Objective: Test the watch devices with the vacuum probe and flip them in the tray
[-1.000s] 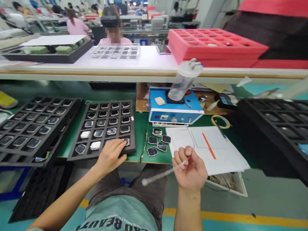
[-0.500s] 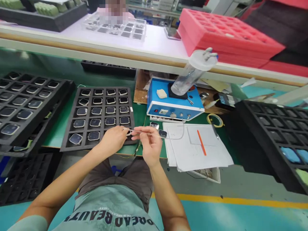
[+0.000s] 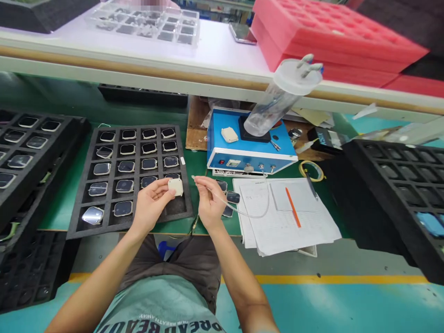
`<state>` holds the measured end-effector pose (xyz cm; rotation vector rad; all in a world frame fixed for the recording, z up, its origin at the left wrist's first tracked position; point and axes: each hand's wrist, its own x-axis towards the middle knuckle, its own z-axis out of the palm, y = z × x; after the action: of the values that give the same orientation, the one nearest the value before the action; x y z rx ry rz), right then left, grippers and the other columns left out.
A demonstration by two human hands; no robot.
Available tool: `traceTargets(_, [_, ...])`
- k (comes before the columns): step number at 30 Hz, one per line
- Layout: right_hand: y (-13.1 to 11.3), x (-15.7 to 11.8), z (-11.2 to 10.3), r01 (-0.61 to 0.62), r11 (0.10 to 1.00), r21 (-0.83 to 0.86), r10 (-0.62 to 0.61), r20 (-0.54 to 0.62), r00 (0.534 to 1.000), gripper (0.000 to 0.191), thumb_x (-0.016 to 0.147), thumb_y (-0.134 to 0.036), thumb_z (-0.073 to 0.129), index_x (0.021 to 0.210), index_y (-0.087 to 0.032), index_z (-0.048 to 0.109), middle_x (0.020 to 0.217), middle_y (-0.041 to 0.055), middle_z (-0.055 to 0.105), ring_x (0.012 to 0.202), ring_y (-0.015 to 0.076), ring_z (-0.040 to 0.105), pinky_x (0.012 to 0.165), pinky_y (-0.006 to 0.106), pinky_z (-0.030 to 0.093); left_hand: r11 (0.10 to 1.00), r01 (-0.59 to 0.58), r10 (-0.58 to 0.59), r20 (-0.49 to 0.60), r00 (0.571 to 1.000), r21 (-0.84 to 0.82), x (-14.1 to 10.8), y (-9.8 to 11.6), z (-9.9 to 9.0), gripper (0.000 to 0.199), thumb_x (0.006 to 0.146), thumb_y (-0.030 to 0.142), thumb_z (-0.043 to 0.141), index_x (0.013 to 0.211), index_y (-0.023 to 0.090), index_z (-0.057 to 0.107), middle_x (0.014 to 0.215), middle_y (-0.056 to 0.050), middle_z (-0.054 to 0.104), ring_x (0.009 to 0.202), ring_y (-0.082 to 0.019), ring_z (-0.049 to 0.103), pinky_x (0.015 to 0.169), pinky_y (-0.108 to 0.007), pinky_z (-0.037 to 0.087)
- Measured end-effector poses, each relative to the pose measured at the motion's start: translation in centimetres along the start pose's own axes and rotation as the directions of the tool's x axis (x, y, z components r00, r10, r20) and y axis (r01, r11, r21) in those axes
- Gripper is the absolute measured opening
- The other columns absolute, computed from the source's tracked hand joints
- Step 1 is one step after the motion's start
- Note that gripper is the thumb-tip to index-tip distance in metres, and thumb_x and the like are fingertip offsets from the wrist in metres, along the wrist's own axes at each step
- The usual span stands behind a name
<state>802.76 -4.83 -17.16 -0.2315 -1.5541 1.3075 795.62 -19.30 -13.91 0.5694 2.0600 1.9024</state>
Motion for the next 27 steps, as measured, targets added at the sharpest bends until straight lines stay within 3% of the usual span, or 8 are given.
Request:
traceTargets(3, [-0.4,-0.7,0.6,0.024,1.000,-0.003,-0.023,0.053,0.998,0.011,0.100,-0.024,0.066,0.099,-0.025,0.077,0.111,0.0060,0.081,0.101,0.0214,0.079,0.086,0.039,0.067,0.978,0.088,-0.102,-0.065,0.993,-0.189,-0.2,0.5,0.2,0.039,0.073,0.030,0.086,0.105,0.014,0.072,0.101,-0.011,0.082,0.089,-0.020,0.079,0.085,-0.031,0.063])
traceTargets(5, [-0.8,-1.2,1.0,-0.005,0.999,0.046,0.003,0.058,0.998,0.013,0.101,-0.022,0.064,0.104,-0.026,0.076,0.109,0.0051,0.082,0.101,0.0209,0.079,0.088,0.039,0.067,0.968,0.106,-0.126,-0.076,0.989,-0.226,-0.4,0.9,0.4,0.036,0.069,0.027,0.089,0.099,0.015,0.074,0.094,-0.008,0.082,0.083,-0.018,0.078,0.082,-0.030,0.064])
traceTargets(17, [-1.1,-1.8,1.9,-0.050,0.989,0.138,0.039,0.085,0.996,0.017,0.103,-0.020,0.061,0.111,-0.029,0.074,0.104,0.0037,0.082,0.106,0.0232,0.079,0.096,0.048,0.066,0.983,0.059,-0.073,-0.079,0.994,-0.173,-0.7,0.9,0.6,0.025,0.074,0.021,0.088,0.097,0.018,0.078,0.092,-0.005,0.083,0.082,-0.017,0.080,0.079,-0.026,0.067])
traceTargets(27, [-1.1,-1.7,1.9,-0.051,0.995,0.084,0.043,0.087,0.995,0.015,0.103,-0.021,0.061,0.107,-0.030,0.072,0.099,0.0034,0.082,0.103,0.0248,0.080,0.095,0.052,0.067,0.984,0.057,-0.069,-0.068,0.995,-0.170,-0.7,1.1,0.7,0.024,0.076,0.023,0.087,0.097,0.017,0.078,0.094,-0.006,0.083,0.084,-0.020,0.081,0.081,-0.030,0.068])
